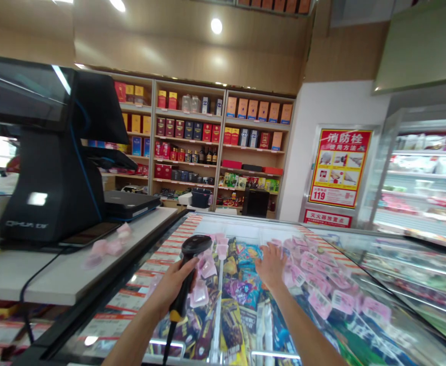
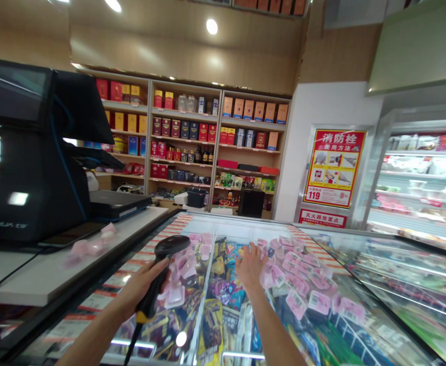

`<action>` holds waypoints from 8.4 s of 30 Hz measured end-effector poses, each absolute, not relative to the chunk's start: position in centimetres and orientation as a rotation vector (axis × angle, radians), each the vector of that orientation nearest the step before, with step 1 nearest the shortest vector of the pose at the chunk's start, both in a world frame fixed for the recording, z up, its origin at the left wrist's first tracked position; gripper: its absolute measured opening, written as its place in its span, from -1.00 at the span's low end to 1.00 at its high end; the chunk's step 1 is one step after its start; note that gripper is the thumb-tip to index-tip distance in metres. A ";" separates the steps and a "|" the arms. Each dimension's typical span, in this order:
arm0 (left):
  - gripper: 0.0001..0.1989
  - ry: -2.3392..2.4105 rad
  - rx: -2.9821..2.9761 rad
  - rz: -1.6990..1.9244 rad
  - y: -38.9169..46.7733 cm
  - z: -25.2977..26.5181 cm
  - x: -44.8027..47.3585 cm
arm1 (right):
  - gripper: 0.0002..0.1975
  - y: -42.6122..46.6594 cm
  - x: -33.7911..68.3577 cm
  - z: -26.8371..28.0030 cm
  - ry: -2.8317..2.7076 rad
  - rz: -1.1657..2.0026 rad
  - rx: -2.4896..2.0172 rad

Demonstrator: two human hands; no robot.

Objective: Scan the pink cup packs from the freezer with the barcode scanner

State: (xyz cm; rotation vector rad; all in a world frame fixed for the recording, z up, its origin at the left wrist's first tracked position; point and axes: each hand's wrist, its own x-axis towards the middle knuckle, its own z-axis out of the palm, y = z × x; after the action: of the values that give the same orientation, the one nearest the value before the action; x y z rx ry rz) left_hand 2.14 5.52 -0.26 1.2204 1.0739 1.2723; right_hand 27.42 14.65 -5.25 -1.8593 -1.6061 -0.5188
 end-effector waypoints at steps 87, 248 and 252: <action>-0.61 1.158 1.335 1.128 4.2 -0.3 0.3 | -0.74 20.7 20.7 -8.0 -1.654 -0.043 -1.472; -0.65 1.187 1.208 1.224 1.9 0.2 1.9 | -0.63 14.8 21.4 -8.3 -1.633 0.100 -1.367; -0.67 1.166 1.230 1.231 1.6 0.2 2.2 | -0.61 15.4 21.3 -8.4 -1.581 0.170 -1.307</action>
State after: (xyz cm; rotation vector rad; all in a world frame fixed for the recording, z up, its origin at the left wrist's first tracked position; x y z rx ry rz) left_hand 2.20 1.55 0.16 1.2303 1.1659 1.2314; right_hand 21.31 15.37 -8.38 -1.3068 -1.5807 0.1701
